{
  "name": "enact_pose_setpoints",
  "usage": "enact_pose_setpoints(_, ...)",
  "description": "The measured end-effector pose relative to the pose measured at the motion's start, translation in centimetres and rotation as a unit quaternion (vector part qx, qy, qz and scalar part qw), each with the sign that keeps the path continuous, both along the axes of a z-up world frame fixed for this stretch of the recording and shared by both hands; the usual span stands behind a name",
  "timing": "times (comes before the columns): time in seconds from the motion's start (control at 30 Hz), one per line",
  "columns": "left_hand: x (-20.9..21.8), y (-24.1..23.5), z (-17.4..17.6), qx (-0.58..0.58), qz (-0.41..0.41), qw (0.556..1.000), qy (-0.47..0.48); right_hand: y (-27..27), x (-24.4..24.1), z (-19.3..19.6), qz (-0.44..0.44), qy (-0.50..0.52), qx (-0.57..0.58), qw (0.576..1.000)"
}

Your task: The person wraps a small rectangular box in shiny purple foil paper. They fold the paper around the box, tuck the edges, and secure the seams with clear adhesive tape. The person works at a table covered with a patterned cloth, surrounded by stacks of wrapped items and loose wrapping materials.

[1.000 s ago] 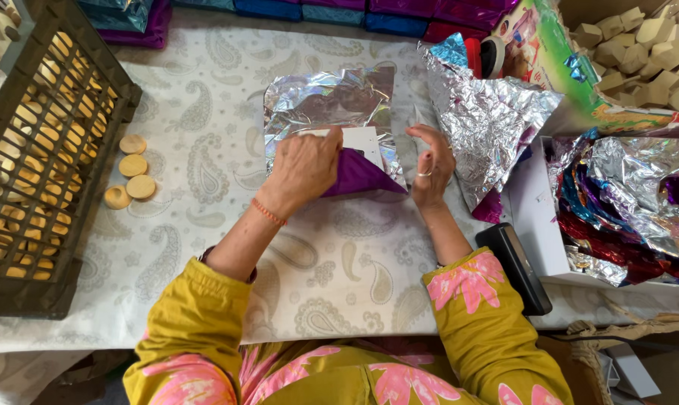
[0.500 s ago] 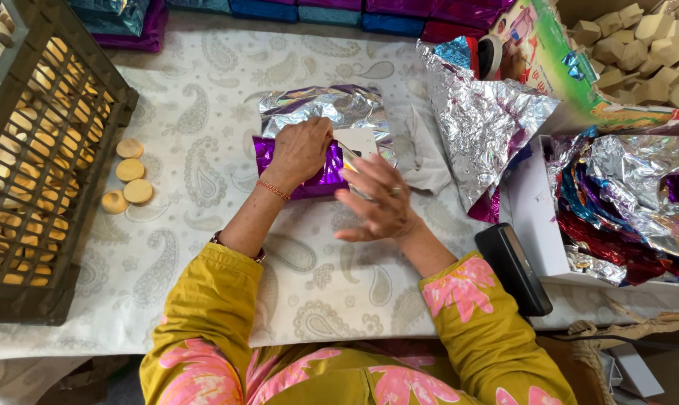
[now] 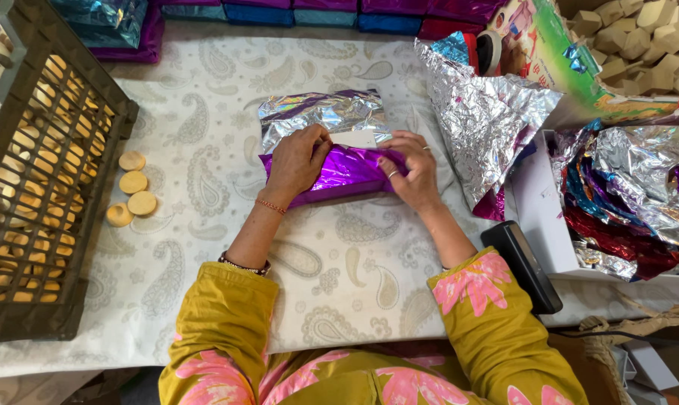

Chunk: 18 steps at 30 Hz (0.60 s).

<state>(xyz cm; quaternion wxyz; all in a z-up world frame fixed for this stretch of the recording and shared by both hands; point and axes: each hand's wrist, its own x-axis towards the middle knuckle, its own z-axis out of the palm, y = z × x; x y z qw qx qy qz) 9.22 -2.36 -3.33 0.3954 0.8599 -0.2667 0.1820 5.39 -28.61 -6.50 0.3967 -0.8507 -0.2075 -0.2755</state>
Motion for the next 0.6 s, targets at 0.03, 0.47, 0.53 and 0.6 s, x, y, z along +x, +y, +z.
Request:
enact_pose_setpoints(0.03, -0.1, 0.0, 0.2, -0.005, 0.001, 1.0, 0.001, -0.4, 0.4, -0.4, -0.012, 0.007, 0.021, 1.0)
enact_pose_setpoints(0.47, 0.2, 0.3, -0.2, -0.039, 0.012, 0.993, 0.108, -1.0, 1.6, -2.2, -0.181, 0.126, 0.114, 0.969)
enact_pose_setpoints(0.53, 0.7, 0.4, -0.8, -0.051, 0.015, 0.991, 0.12, -0.9, 1.7, -1.8, -0.203, 0.153, 0.1, 0.962)
enact_pose_setpoints(0.6, 0.9, 0.4, -1.6, -0.072, 0.019, 0.987, 0.146, -0.7, 1.1, -1.3, -0.23, 0.107, 0.065, 0.965)
